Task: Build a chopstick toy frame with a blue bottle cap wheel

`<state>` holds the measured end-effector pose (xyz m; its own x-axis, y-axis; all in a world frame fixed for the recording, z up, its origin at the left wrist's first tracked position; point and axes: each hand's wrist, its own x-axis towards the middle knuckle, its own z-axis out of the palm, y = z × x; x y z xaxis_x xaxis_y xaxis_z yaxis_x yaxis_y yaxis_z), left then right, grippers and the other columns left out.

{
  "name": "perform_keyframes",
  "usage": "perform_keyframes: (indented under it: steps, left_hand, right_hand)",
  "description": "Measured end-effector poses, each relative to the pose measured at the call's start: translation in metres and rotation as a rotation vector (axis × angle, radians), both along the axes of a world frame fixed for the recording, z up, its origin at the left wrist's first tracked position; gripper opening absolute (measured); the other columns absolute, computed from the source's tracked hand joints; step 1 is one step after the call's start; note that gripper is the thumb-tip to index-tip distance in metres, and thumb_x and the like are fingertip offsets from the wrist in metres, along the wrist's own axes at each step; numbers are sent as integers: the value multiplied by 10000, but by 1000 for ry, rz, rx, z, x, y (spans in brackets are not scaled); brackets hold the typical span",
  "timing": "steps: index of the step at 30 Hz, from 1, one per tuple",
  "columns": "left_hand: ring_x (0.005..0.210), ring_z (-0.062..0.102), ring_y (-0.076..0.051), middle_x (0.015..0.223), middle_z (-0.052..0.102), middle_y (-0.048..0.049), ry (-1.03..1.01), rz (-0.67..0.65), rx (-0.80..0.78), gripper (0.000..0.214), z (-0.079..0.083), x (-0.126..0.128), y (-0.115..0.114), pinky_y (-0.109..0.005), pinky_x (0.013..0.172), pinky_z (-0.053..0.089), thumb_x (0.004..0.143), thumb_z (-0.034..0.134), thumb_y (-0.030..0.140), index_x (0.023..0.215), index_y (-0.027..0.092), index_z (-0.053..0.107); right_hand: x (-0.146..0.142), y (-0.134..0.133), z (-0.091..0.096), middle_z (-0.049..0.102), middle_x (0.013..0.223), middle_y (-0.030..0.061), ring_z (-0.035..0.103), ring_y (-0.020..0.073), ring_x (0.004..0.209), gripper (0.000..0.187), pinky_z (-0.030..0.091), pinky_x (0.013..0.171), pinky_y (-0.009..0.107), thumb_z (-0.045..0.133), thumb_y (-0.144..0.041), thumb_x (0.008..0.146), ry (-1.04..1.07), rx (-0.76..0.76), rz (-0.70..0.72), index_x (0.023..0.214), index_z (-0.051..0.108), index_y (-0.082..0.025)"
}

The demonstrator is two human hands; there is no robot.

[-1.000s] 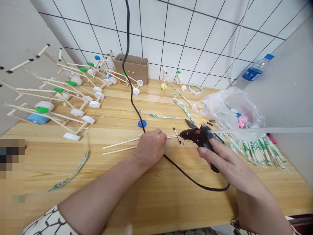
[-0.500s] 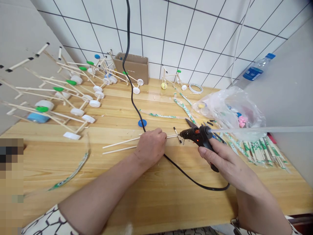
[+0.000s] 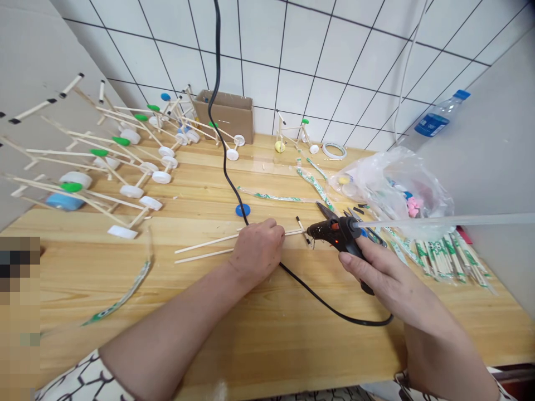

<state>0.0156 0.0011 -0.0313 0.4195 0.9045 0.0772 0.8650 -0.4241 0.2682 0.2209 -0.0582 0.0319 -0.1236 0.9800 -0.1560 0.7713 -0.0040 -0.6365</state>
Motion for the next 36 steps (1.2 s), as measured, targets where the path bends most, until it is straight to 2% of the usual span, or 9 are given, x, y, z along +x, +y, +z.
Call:
perform_keyframes:
  steps: [4,9,15,26,36]
  left_hand:
    - [748,614,-191,810,648,-51,-1,-1,-5,269,1,0,0,-296,623,400,863,398,201,793,169,655]
    - [745,614,-191,814,648,-52,0,-3,-3,282,2,0,-1,-301,627,403,870,387,203,803,170,659]
    - [738,614,-191,807,647,-47,-12,-4,6,281,0,0,0,-298,614,401,867,389,204,791,168,657]
    - [734,609,-186,801,643,-54,-12,-3,8,270,-1,0,0,-290,615,400,862,399,208,787,170,655]
    - [736,609,-184,805,645,-46,-16,0,12,262,0,0,-1,-288,620,400,860,403,203,792,171,654]
  right_hand:
    - [-1,0,2,535,779,3,495,158,741,287,420,655,259,450,-476,864,41,-13,8,776,489,-206]
    - [1,2,2,443,658,-24,426,128,614,297,351,533,243,449,-479,862,103,-37,3,786,516,-200]
    - [2,3,1,385,592,-48,384,110,540,319,309,475,237,443,-500,855,102,-59,-17,791,526,-199]
    - [-3,6,-2,368,631,-35,376,115,580,335,339,505,236,454,-480,852,127,-4,-32,667,398,-206]
    - [-4,5,-2,397,659,-24,392,129,622,320,386,560,251,435,-479,863,69,15,-6,697,416,-207]
